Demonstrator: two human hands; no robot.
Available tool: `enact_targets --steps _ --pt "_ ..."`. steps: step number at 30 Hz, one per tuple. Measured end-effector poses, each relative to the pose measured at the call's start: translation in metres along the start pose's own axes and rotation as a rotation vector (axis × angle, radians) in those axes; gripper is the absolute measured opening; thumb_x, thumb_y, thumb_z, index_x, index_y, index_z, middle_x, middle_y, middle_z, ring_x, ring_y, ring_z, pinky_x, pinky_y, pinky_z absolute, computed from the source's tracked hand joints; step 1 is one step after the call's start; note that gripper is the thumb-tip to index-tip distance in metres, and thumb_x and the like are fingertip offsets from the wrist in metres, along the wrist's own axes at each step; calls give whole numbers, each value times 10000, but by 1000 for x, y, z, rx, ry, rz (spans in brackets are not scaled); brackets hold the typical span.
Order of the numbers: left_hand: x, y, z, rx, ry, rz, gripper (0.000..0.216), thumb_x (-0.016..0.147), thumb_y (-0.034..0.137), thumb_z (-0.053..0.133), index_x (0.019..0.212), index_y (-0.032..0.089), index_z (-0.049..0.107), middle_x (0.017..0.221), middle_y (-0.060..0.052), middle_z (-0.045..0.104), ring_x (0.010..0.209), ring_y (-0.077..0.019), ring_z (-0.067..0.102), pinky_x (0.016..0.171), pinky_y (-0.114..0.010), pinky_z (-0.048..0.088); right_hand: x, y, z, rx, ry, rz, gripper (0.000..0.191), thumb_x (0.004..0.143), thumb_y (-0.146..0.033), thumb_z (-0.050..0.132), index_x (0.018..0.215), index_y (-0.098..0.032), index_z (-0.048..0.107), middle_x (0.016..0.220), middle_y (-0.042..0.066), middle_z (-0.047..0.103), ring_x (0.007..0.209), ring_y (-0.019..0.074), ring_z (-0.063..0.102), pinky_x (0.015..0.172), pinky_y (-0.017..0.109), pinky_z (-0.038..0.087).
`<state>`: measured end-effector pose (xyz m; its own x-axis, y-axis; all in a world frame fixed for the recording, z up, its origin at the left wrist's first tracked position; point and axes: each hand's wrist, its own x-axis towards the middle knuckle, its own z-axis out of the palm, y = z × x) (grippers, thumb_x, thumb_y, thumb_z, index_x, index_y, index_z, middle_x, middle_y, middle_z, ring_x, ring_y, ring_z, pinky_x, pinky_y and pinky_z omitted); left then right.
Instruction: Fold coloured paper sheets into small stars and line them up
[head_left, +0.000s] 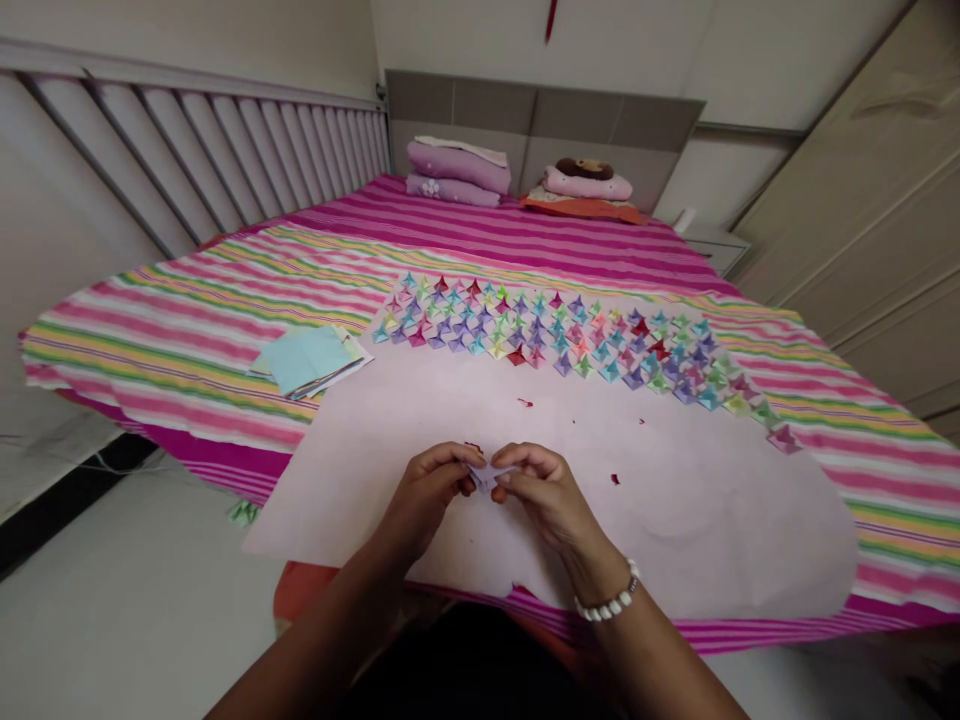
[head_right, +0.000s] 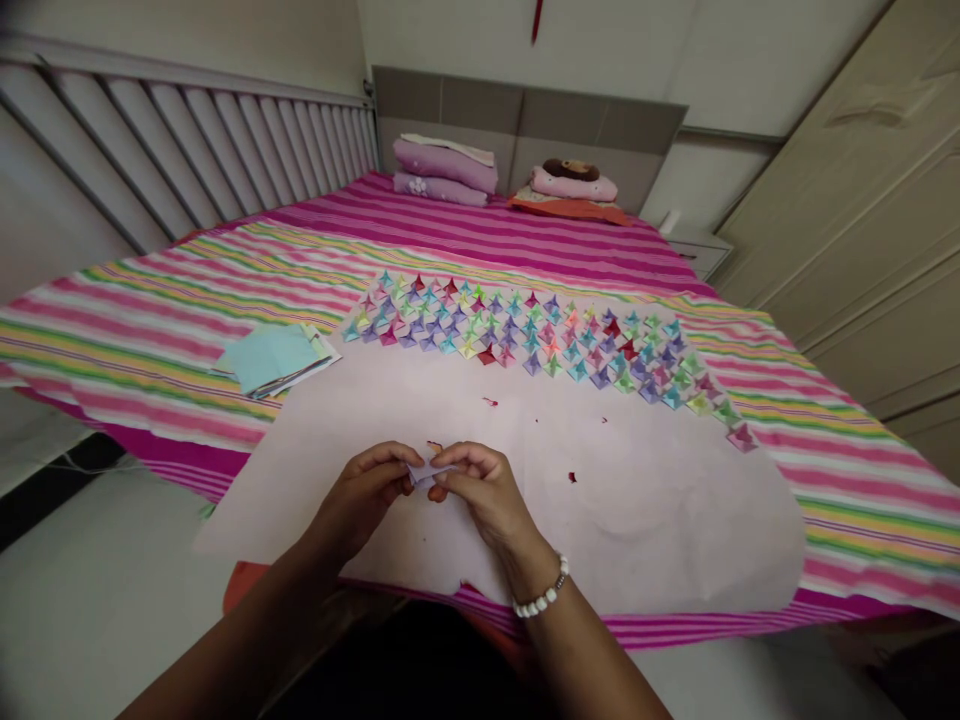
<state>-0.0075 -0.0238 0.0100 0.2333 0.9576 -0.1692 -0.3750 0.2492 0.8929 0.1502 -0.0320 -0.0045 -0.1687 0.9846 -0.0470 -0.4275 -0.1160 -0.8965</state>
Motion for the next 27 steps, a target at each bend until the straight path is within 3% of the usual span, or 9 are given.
enact_targets --steps 8,13,18,27 --pt "-2 1 -3 204 -38 108 160 675 289 744 681 161 650 698 -6 600 651 -120 521 638 -258 418 -3 -1 -4 -66 -102 -34 147 717 -297 744 808 -189 700 742 31 682 640 151 620 651 300 488" --pt "-2 -1 -5 249 -57 140 204 676 267 765 795 170 631 679 6 623 649 -128 569 634 -258 448 -1 -6 0 -41 -11 -8 280 720 -392 742 914 -194 699 724 12 668 572 135 614 598 277 467" --pt "1 -6 -5 241 -28 150 409 650 257 785 1011 169 612 869 -41 675 783 -161 617 707 -281 474 2 -2 0 -124 11 32 220 666 -350 793 704 -165 680 602 6 652 534 114 570 563 248 440" --pt "-1 -2 1 232 -50 89 176 697 313 742 757 156 689 739 -19 664 747 -156 599 732 -289 472 3 -3 0 -180 64 -59 187 624 -290 816 631 -172 670 594 -9 635 526 99 527 528 228 404"
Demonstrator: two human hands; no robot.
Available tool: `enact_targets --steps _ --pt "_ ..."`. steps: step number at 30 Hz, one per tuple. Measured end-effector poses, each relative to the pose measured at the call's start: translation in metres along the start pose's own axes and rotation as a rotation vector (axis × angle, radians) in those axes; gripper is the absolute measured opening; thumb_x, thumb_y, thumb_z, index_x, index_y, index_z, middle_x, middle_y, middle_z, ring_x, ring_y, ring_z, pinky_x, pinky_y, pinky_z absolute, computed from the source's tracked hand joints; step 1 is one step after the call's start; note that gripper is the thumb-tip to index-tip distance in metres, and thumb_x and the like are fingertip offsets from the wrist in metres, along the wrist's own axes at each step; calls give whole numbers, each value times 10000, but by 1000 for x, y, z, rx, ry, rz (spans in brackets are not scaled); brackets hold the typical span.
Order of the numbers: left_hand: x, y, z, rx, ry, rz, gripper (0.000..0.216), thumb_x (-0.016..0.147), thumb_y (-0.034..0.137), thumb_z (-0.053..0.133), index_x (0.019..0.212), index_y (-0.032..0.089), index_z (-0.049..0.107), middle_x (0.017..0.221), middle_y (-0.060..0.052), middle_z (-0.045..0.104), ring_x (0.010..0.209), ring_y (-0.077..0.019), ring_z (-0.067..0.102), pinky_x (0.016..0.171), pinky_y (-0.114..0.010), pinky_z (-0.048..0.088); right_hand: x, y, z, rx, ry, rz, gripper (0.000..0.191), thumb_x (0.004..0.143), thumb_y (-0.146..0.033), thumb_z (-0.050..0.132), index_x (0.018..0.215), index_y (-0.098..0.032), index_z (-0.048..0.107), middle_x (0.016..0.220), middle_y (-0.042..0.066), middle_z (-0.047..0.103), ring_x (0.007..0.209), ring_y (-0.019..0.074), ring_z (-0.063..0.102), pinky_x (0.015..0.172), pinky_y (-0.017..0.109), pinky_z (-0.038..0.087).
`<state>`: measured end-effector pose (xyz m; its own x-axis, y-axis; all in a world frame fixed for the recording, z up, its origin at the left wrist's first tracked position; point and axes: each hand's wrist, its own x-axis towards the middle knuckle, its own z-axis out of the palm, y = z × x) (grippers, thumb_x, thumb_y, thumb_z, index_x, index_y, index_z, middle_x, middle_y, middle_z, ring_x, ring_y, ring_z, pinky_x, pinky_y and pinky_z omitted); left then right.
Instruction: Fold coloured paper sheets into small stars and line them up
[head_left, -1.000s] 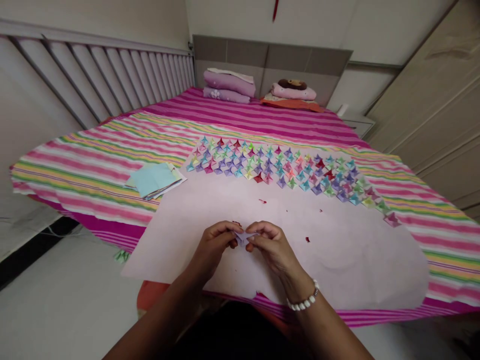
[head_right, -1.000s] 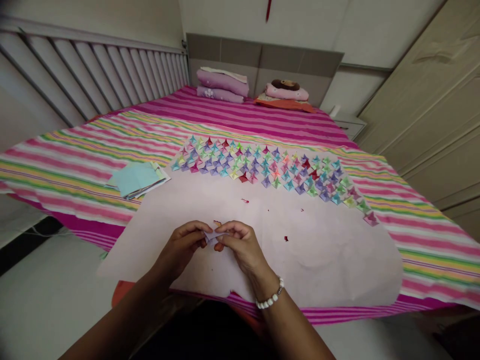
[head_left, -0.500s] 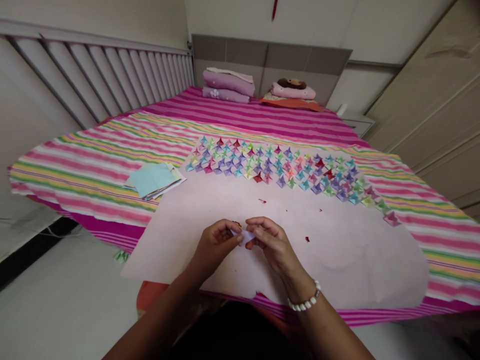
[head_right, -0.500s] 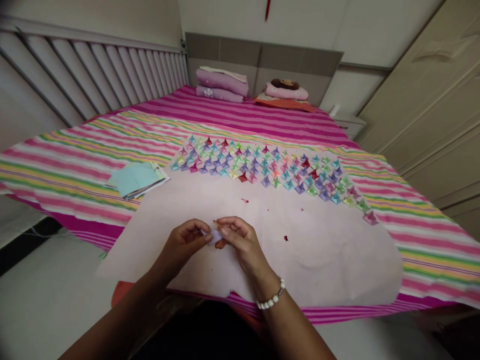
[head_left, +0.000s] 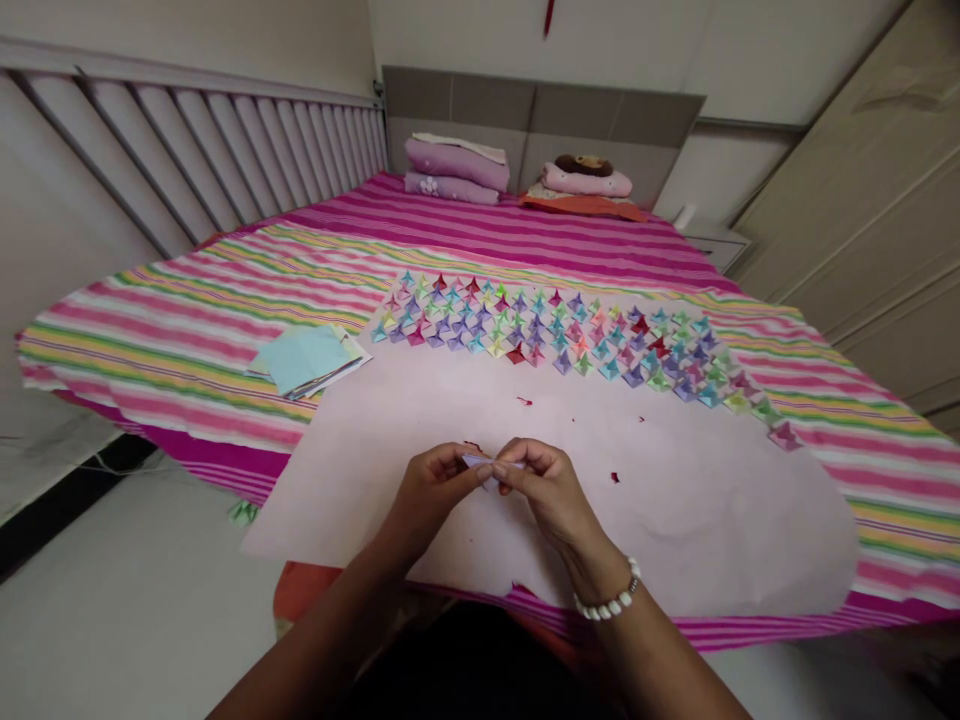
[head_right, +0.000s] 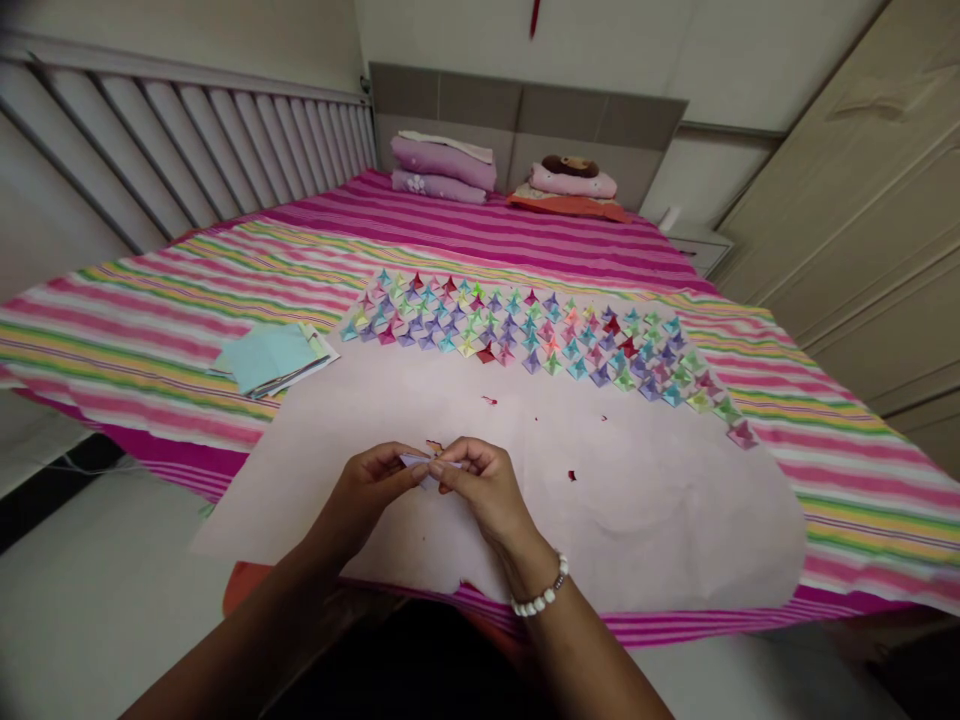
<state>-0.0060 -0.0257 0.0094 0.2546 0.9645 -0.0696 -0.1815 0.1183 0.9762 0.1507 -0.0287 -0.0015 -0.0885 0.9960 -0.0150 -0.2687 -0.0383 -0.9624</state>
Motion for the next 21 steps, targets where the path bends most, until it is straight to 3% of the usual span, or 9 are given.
enact_targets --steps 5,10,14,21 --pt "0 4 0 128 96 46 260 778 337 652 581 168 641 594 8 583 631 -129 523 640 -253 422 -2 -1 0 -22 -14 6 152 651 -285 790 634 -180 681 567 -21 613 526 100 518 545 235 405" --pt "1 0 -2 105 152 77 278 808 357 626 599 173 628 606 10 582 640 -130 508 643 -251 400 -3 0 0 -35 -55 36 150 700 -323 754 707 -177 719 568 -2 639 549 115 546 589 255 425" --pt "2 -7 -2 4 171 37 281 805 375 639 623 160 635 627 5 581 638 -119 488 633 -245 386 -2 3 -2 -23 14 55 190 615 -292 815 592 -170 670 508 -17 612 482 93 508 531 232 387" --pt "2 -13 -4 -66 8 -49 247 721 318 746 911 164 707 830 -14 667 757 -120 566 731 -246 441 0 6 -7 -1 76 7 167 657 -288 773 598 -172 669 495 -21 596 490 94 499 545 233 385"
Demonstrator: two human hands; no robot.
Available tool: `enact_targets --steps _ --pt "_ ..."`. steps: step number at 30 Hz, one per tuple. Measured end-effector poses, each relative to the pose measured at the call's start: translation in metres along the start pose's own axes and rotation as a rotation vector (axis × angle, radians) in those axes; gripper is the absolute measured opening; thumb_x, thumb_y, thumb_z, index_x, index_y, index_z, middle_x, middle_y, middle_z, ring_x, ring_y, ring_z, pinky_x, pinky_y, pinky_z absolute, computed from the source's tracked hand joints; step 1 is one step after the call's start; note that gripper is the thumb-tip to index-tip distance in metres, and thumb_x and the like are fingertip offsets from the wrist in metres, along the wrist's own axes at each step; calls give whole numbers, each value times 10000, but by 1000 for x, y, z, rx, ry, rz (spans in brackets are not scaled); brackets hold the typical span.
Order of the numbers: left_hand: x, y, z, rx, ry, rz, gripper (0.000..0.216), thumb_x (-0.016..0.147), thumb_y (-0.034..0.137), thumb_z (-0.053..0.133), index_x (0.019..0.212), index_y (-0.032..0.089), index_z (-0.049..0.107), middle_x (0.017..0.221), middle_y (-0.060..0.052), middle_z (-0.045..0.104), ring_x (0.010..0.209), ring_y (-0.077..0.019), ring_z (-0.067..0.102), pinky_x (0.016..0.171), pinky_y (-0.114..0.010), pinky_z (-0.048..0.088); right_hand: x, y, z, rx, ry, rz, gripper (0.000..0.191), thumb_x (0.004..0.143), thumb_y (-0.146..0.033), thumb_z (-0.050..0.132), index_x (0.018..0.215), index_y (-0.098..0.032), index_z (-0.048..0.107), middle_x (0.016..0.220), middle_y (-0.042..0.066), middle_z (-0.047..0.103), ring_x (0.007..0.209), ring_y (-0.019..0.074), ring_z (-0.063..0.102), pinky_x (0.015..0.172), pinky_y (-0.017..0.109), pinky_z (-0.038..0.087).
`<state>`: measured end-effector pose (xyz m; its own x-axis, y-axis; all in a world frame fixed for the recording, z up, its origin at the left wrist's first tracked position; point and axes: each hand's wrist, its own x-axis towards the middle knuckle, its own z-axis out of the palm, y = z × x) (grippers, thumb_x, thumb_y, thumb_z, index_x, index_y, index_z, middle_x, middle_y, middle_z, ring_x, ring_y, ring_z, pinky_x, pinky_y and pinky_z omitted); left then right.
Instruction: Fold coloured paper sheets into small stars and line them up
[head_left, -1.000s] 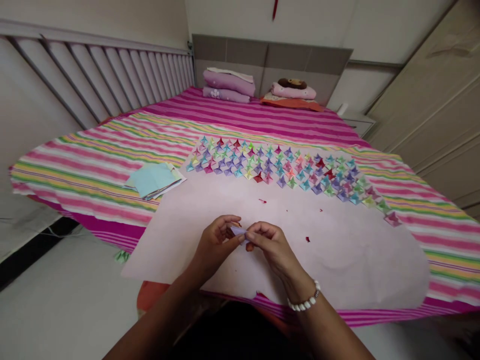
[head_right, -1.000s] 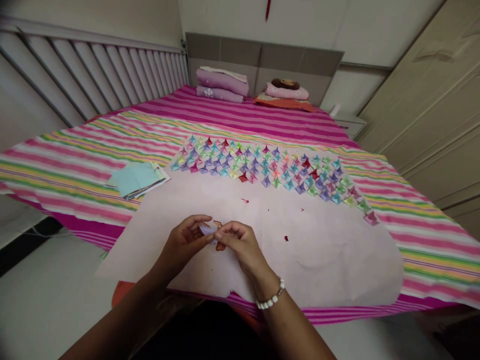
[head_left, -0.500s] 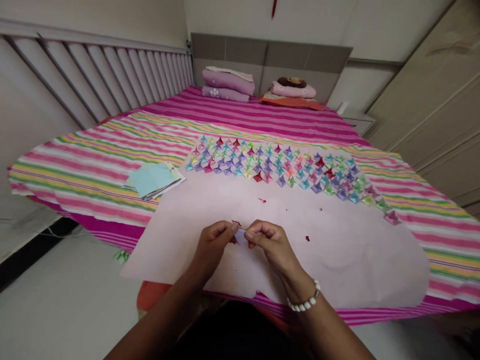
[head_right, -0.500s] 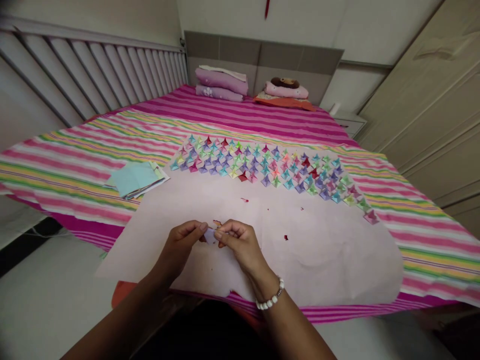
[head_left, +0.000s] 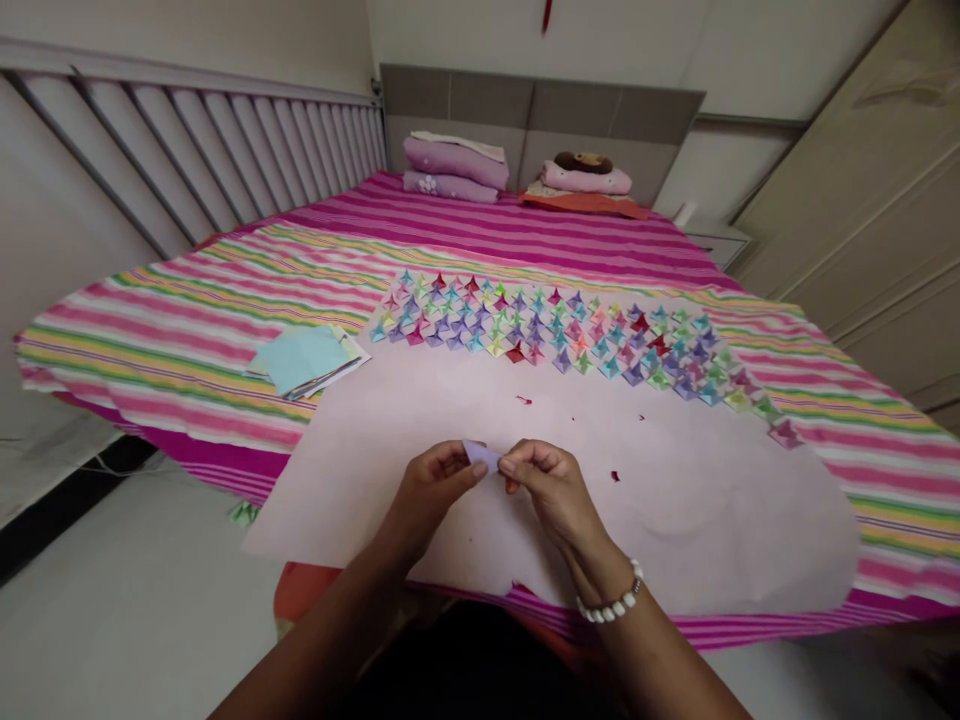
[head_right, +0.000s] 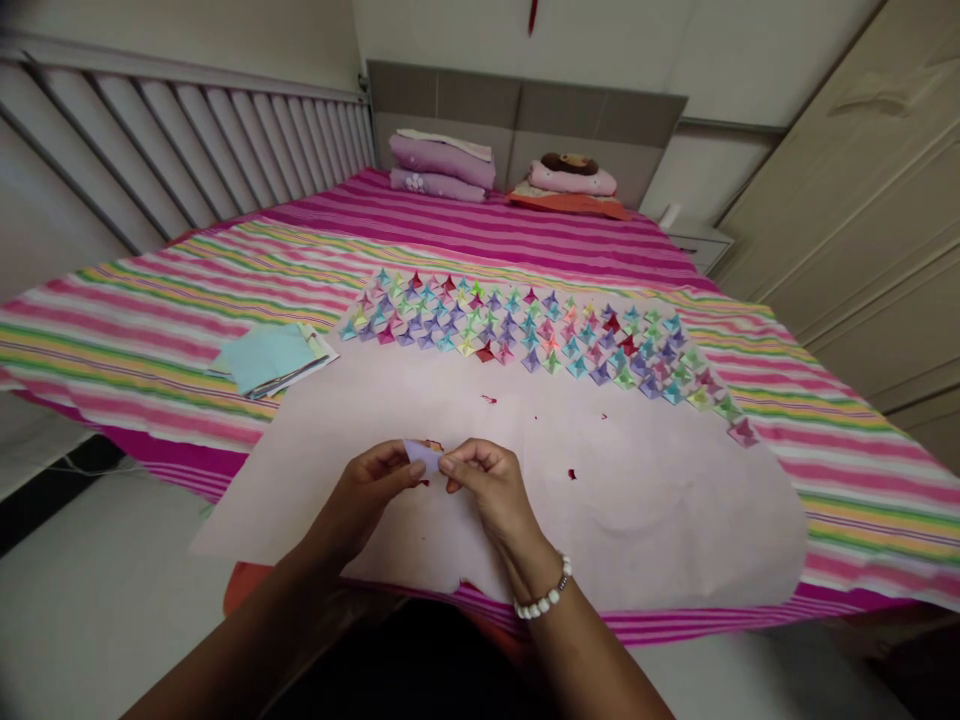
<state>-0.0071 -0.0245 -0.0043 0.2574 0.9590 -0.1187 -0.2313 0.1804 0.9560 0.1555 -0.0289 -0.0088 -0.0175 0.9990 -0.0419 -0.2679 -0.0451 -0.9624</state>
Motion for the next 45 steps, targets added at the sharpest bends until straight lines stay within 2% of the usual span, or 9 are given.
enact_targets --steps 7,12,14,18,24,33,38,41,45 --pt "4 -7 -5 -75 69 -15 256 683 274 775 869 145 656 740 -8 689 625 -98 601 641 -233 468 -1 0 0 -15 -18 -14 155 688 -305 760 648 -175 684 536 -10 616 518 107 518 578 251 399" --pt "6 0 -9 -129 5 -50 258 637 235 805 740 144 587 629 8 667 573 -91 607 588 -204 452 -2 -7 1 58 -116 71 281 703 -439 740 754 -165 703 685 26 650 604 124 528 601 260 401" --pt "6 1 -9 -129 -28 -66 248 635 235 807 737 136 603 630 4 669 577 -87 608 589 -198 452 -2 -8 2 76 -127 96 305 727 -463 714 725 -159 685 667 19 624 599 115 496 588 252 375" --pt "6 1 -7 -141 -64 -90 243 629 241 813 741 132 627 648 8 668 591 -86 614 606 -201 459 -2 -6 3 68 -147 123 274 723 -407 733 655 -161 634 553 -22 538 541 95 430 555 239 320" --pt "7 -3 -8 -157 -71 -92 226 633 252 807 743 139 645 651 15 659 597 -76 598 616 -197 451 -2 -3 3 119 -152 156 229 730 -363 727 677 -162 630 587 -24 550 557 90 455 556 228 337" --pt "6 -2 0 69 76 15 238 667 332 749 803 149 683 720 -11 686 672 -128 629 680 -258 496 -1 -3 7 -183 -54 -13 235 700 -384 726 754 -169 648 584 -2 623 511 111 527 524 248 427" --pt "0 -2 3 277 80 81 331 664 354 753 918 162 663 690 -15 673 669 -161 636 654 -274 498 -4 1 11 -287 64 -150 160 733 -324 672 743 -167 643 588 -10 579 514 100 491 498 232 397" --pt "-2 -2 3 373 88 110 357 670 355 757 958 166 661 736 -31 685 709 -181 654 679 -288 514 -4 1 12 -360 68 -219 122 755 -288 649 740 -167 645 586 -16 553 527 100 477 504 231 390" --pt "-3 1 5 366 67 85 295 751 366 690 975 173 673 842 -65 726 801 -214 690 738 -312 534 -5 0 12 -473 44 -273 88 776 -259 632 750 -176 646 602 -8 553 538 110 481 521 247 402"
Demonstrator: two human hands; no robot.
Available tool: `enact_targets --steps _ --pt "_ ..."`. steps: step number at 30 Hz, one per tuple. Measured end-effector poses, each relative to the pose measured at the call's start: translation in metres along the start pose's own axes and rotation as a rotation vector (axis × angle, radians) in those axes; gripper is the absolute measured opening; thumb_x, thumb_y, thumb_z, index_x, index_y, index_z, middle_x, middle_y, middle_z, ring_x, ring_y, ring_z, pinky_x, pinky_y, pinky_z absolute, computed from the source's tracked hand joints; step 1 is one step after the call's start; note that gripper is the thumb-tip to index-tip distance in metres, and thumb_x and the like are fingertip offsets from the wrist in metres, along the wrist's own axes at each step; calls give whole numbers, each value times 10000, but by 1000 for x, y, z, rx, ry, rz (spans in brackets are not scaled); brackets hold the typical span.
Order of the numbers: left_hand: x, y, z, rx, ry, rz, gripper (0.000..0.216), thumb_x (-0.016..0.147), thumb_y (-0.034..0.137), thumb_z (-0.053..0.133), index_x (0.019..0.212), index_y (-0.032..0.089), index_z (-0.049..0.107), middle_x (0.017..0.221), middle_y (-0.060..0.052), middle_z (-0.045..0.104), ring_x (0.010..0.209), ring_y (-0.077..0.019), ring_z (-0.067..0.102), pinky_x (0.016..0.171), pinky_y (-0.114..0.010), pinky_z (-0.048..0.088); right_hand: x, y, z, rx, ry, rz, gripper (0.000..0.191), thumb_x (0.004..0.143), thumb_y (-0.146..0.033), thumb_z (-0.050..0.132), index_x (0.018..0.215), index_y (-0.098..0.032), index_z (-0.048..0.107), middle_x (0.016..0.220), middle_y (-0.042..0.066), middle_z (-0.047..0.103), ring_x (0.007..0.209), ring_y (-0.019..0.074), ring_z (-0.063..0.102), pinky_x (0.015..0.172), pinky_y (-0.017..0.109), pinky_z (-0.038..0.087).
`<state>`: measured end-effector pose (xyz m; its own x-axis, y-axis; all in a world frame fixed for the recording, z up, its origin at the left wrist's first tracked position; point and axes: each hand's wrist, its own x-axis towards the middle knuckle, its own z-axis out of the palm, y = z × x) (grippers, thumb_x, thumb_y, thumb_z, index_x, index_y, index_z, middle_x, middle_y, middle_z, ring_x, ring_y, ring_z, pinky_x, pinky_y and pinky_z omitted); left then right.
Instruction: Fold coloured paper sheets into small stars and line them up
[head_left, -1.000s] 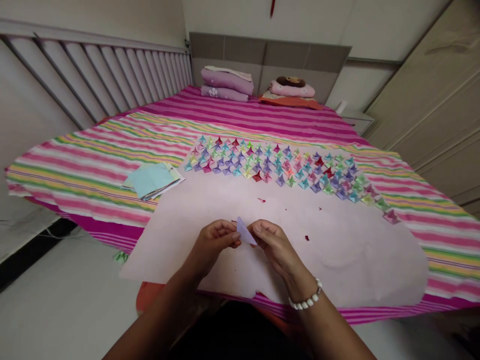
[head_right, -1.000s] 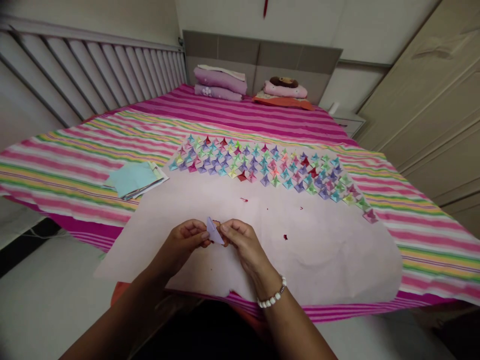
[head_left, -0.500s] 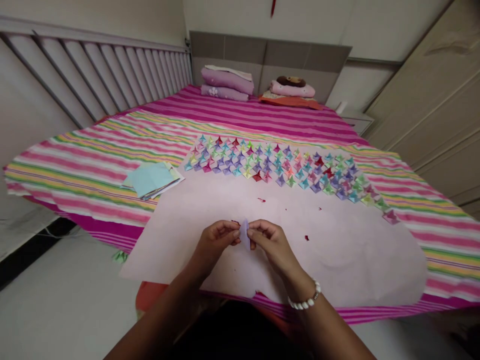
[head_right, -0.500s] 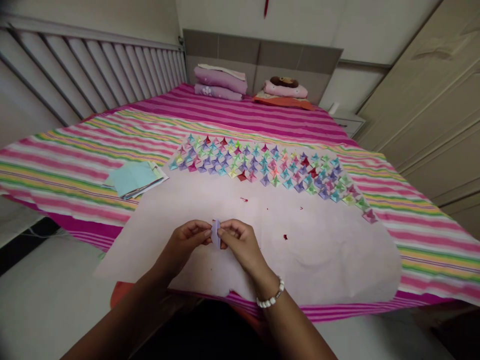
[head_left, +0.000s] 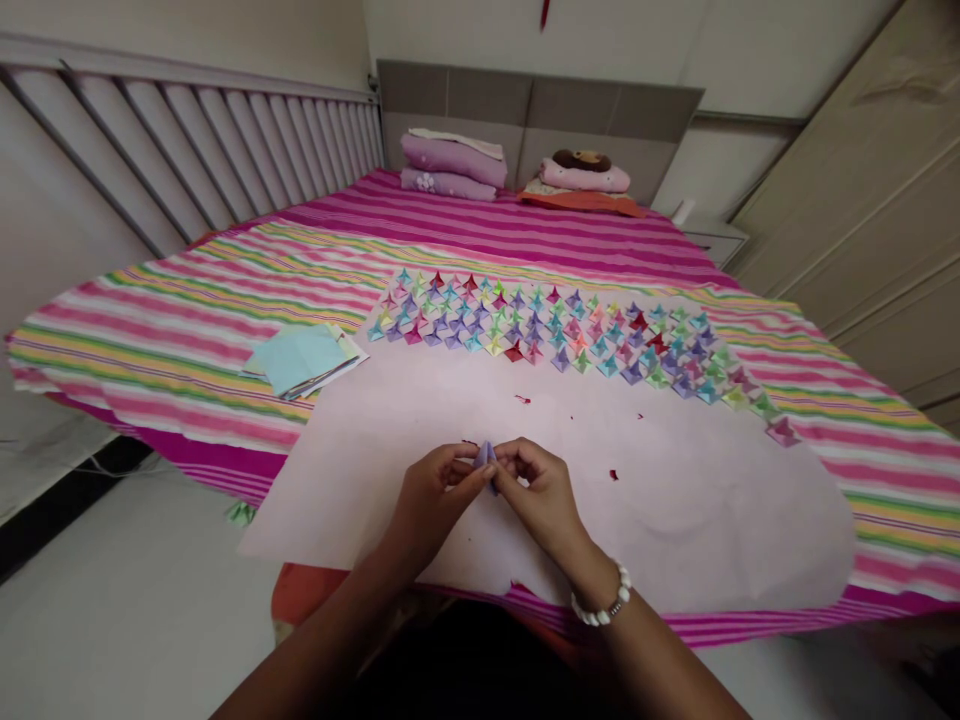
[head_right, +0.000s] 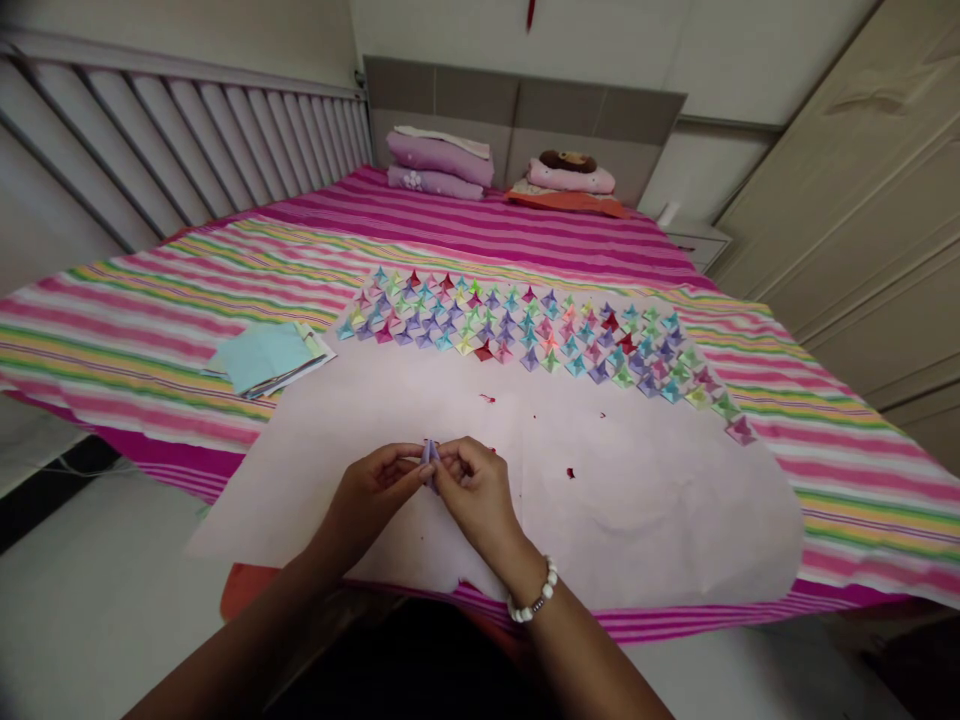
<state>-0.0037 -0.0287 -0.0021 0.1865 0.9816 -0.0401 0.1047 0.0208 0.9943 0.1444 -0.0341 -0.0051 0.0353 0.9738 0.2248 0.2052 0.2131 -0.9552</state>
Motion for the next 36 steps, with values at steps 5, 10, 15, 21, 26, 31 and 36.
enact_targets --steps 5,10,15,21,26,31,36 --pt "-1 4 4 40 35 20 202 768 283 657 949 197 686 837 -48 739 828 -227 705 728 -304 541 -1 -2 2 -165 -10 -112 79 787 -180 590 752 -197 659 680 14 576 578 124 516 545 265 415" --pt "-2 0 6 211 79 145 192 773 186 605 940 209 697 886 -51 738 793 -215 702 779 -320 542 -3 -2 6 -232 8 -161 124 801 -144 552 768 -201 657 693 23 569 606 137 517 565 277 420" --pt "0 -6 8 319 109 198 290 753 147 600 1023 197 691 987 -86 736 846 -240 698 821 -359 535 -2 0 8 -164 24 -156 140 779 -105 542 783 -195 649 788 39 590 644 136 526 582 277 425" --pt "-2 -3 8 202 96 121 272 773 182 618 1044 198 632 988 -81 731 901 -241 701 819 -352 534 -1 6 7 13 48 -34 96 730 -135 585 739 -198 657 756 22 593 629 130 514 579 270 416" --pt "-3 0 2 295 107 247 119 803 183 590 899 220 650 1032 -83 716 1005 -260 656 917 -417 477 4 10 2 207 43 143 41 684 -201 640 717 -190 661 576 -24 547 515 110 468 509 252 373" --pt "-2 -6 -4 338 -58 460 323 795 84 520 1024 240 686 1219 -83 641 1147 -225 580 1006 -405 434 6 11 -2 302 22 249 86 646 -169 636 717 -179 683 538 -25 593 504 109 503 514 244 387" --pt "-1 -4 -3 315 -35 446 244 791 163 630 1010 238 707 1132 -82 687 1093 -223 616 989 -393 455 6 6 -3 375 -12 283 112 668 -268 710 726 -173 697 554 -12 619 522 117 539 543 254 425"
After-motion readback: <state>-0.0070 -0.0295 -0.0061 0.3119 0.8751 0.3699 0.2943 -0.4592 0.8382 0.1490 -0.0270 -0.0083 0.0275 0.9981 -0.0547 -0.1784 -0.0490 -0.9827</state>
